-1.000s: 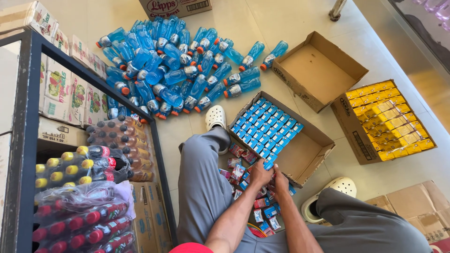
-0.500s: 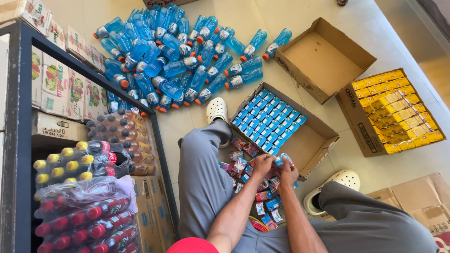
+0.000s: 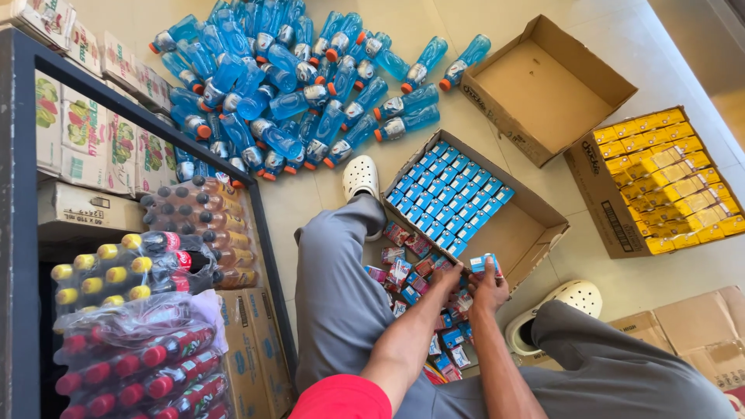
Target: Packing small drink cartons and snack packets into larger cardboard boxes on the floor.
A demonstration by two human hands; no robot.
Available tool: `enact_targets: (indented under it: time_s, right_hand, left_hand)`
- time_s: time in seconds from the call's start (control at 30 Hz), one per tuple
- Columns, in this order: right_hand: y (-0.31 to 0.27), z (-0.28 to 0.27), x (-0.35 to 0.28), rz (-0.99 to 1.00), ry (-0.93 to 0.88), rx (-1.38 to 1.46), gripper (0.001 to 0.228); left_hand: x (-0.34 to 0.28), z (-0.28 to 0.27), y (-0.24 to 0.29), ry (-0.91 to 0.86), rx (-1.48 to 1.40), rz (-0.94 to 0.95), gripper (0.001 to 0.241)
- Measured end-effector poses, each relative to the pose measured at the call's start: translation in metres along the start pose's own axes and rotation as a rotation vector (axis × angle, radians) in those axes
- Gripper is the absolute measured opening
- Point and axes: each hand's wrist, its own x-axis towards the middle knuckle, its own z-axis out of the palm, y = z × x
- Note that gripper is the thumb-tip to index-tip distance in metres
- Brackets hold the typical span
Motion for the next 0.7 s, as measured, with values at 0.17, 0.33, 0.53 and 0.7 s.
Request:
enact_targets:
  time_s: [0.17,0.33,0.53,0.7]
  right_hand:
    - [-0.006,-0.007,-0.006,0.021,0.012,-0.043,0.047]
    - [-0.002,-0.008,-0.007,0.048,-0.025,-0.039,0.05]
    - [-0.002,-0.013,-0.006,0.026,-0.023,-0.019,0.048]
    - [-0.005,-0.015,-0.009,0.009,0.001,-0.053,0.047]
  left_hand:
    - [0.063,0.021,-0.013,0.055,0.068,0.094,0.064]
    - [0.067,0.027,-0.005,0.083,0.039,0.106,0.062]
    - [0.055,0.026,0.014,-0.095,0.017,-0.029,0.061]
    - [0.046,0.034,0.013,-0.024,0.119,0.045,0.051]
